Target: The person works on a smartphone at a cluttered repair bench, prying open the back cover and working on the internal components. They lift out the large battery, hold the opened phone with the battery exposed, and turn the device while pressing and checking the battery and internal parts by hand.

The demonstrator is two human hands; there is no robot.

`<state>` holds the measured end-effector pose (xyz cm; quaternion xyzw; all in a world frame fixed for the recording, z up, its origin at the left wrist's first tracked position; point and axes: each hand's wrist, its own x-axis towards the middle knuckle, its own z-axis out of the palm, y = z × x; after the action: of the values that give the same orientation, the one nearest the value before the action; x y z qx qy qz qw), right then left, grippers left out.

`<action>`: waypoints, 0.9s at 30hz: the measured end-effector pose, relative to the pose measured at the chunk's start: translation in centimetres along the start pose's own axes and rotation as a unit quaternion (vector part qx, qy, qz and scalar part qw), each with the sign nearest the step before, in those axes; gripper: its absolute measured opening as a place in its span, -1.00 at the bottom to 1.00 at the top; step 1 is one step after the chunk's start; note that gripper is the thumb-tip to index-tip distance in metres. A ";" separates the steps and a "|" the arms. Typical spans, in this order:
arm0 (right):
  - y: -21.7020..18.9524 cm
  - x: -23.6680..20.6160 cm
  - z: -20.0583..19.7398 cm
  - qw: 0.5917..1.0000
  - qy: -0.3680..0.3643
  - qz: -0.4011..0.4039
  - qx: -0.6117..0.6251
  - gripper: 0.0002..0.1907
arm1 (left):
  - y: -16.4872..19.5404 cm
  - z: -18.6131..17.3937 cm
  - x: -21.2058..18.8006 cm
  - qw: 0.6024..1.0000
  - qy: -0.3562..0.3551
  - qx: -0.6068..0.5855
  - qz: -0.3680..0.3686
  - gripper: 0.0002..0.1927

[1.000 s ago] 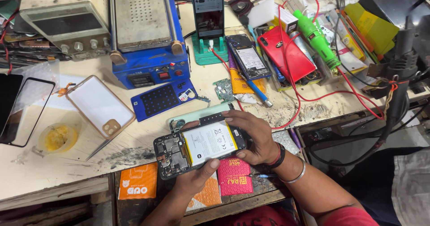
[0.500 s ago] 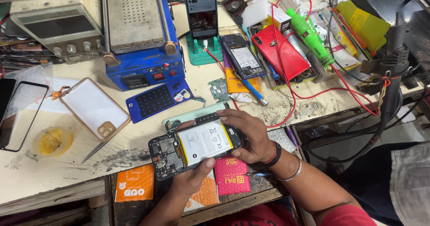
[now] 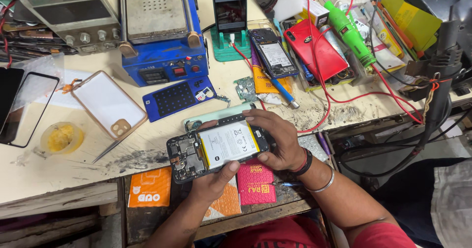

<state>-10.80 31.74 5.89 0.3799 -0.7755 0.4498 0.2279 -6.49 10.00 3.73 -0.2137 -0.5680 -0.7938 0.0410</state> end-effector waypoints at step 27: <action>0.0 -0.1 0.1 1.000 0.013 -0.007 0.006 -0.28 | 0.1 0.2 0.0 1.000 0.001 -0.010 0.010 -0.17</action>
<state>-10.74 31.64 5.78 0.3809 -0.7674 0.4573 0.2387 -6.42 10.19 3.84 -0.2187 -0.5579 -0.7992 0.0470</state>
